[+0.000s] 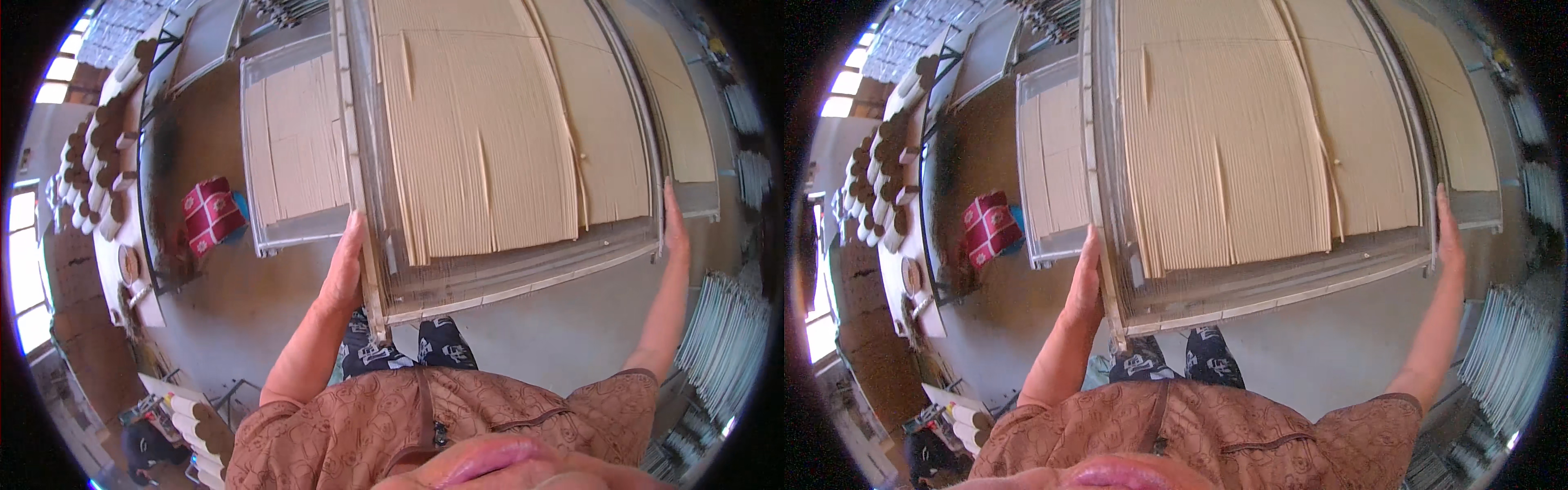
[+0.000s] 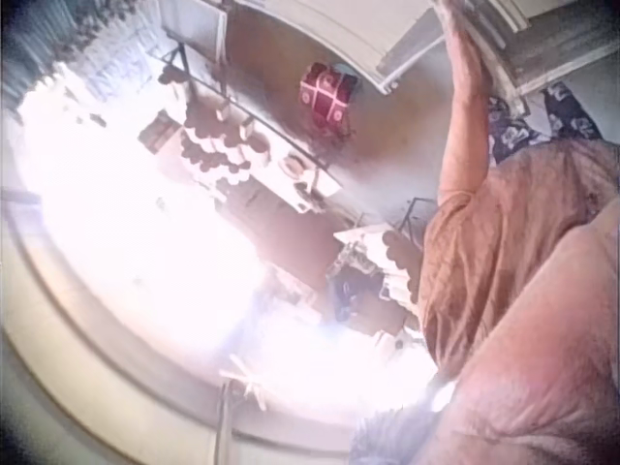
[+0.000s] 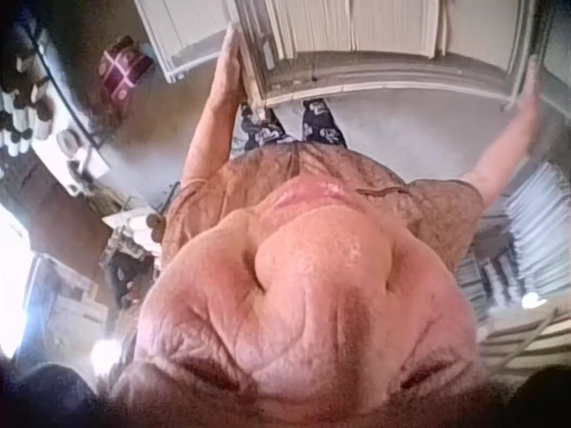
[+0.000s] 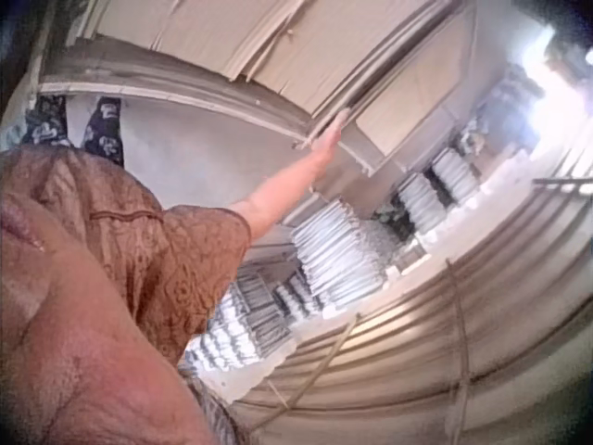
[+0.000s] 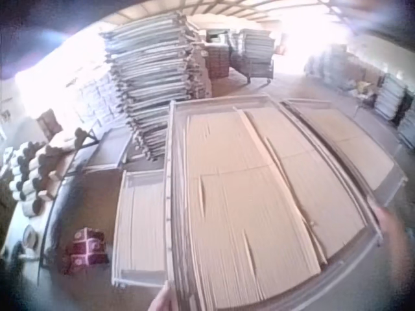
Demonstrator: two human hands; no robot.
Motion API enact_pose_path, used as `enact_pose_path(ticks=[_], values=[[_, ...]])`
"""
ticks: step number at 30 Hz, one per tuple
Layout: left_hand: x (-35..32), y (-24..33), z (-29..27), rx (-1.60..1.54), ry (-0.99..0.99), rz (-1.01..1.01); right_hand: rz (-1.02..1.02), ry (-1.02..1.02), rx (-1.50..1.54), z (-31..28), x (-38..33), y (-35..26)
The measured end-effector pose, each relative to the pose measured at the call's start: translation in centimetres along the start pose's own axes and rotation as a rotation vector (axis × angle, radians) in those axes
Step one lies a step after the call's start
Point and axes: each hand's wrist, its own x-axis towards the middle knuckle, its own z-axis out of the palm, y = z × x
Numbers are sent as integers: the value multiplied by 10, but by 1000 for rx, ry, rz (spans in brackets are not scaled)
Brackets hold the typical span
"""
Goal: The person stacks drying frames, gathers thin bamboo sticks from the mesh screens, arranges the bundles on a table, and secures them with rubber bands.
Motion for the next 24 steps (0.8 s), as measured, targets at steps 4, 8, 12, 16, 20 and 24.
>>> enact_pose_path(ticks=[4, 8, 12, 16, 20, 24], values=[[3, 6, 8, -18, -44, -23, -22, 113, -171, 1, 17, 6], [4, 6, 13, -38, -16, -33, 54, 23, 9, 9, 17, 8], [8, 4, 2, -114, -64, -80, 36, -97, 103, 7, 13, 7], [-12, 35, 7, -174, -54, -136, 89, -244, 222, 5, -6, -3], [1, 55, -4, -93, 62, -164, 67, -138, 238, 9, -6, 1], [10, 78, -34, -174, 85, -144, 133, -282, 325, 50, -39, -12]])
